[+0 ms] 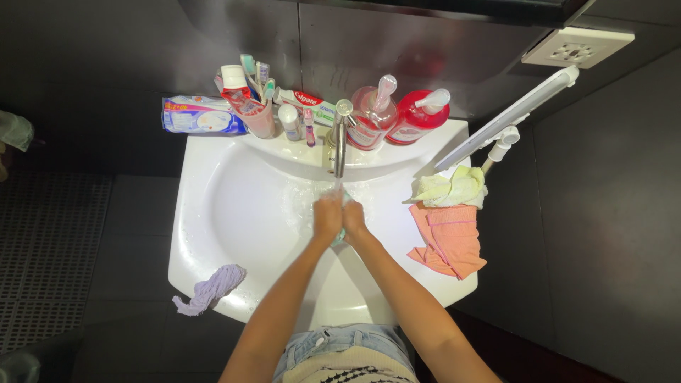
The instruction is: Washing and rinsing cleaning cloths and a squeegee head in a bathroom sink.
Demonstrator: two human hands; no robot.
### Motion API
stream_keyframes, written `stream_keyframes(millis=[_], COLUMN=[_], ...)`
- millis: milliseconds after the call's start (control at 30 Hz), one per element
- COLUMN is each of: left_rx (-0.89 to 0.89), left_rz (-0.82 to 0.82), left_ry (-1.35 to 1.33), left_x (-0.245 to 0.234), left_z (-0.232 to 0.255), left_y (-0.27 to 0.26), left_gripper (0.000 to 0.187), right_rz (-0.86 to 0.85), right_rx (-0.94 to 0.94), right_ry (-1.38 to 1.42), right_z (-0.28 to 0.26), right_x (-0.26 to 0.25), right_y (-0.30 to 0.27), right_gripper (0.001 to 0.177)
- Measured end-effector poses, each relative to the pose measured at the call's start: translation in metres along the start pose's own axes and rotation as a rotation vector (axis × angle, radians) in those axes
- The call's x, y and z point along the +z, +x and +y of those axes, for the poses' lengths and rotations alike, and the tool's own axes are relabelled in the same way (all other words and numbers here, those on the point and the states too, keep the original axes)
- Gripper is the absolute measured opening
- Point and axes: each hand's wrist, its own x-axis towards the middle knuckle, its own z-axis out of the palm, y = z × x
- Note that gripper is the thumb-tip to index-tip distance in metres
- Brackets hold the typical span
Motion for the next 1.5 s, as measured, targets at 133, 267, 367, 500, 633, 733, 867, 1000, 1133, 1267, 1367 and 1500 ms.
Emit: stream_keyframes(millis=[133, 267, 367, 500, 633, 733, 867, 1000, 1133, 1267, 1367, 1500], left_rx=[-0.232, -0.157, -0.246, -0.910, -0.961, -0.704, -0.634, -0.579, -0.488, -0.442, -0.245, -0.168], left_rz=[0.016, 0.042, -0.084, -0.239, -0.307, -0.401, -0.144, -0.137, -0.237, -0.203, -0.190, -0.512], left_ry=[0.070, 0.081, -0.190, -0.666, -0.921, -1.146, -0.847, -0.853, -0.839, -0.601, -0.143, -0.143], left_x=[-0.028, -0.026, -0.024, -0.058, -0.041, -0.010, -0.024, -0.019, -0.011, -0.047, -0.051, -0.081], left_z=[0.021, -0.036, -0.063, 0.033, 0.000, -0.069, -0.023, -0.006, -0.014, 0.010, -0.047, -0.004], left_y=[0.004, 0.025, 0.031, 0.005, 0.009, 0.032, 0.024, 0.027, 0.029, 0.025, 0.042, 0.024], left_gripper=[0.056, 0.045, 0.038, 0.064, 0.066, 0.056, 0.039, 0.035, 0.032, 0.033, 0.050, 0.087], right_rz=[-0.157, -0.149, -0.184, -0.291, -0.417, -0.508, -0.215, -0.226, -0.449, -0.253, -0.208, -0.260], right_rx=[-0.172, -0.227, -0.136, -0.084, -0.117, -0.012, -0.150, -0.004, -0.193, -0.205, -0.421, -0.444], right_ry=[-0.202, -0.256, -0.248, -0.279, -0.258, -0.062, -0.076, -0.489, -0.590, -0.833, -0.980, -1.035], right_z=[0.048, 0.004, -0.038, -0.067, -0.076, -0.081, -0.054, -0.074, -0.054, -0.071, -0.082, -0.101], right_x=[-0.025, -0.004, -0.004, -0.009, -0.003, -0.006, -0.033, -0.025, -0.027, -0.023, -0.022, -0.009], right_y=[0.039, -0.001, -0.029, -0.037, -0.053, -0.059, -0.021, -0.052, -0.029, -0.025, -0.022, -0.043], right_gripper=[0.021, 0.030, 0.022, 0.023, 0.027, 0.028, 0.033, 0.062, 0.072, 0.039, 0.026, 0.024])
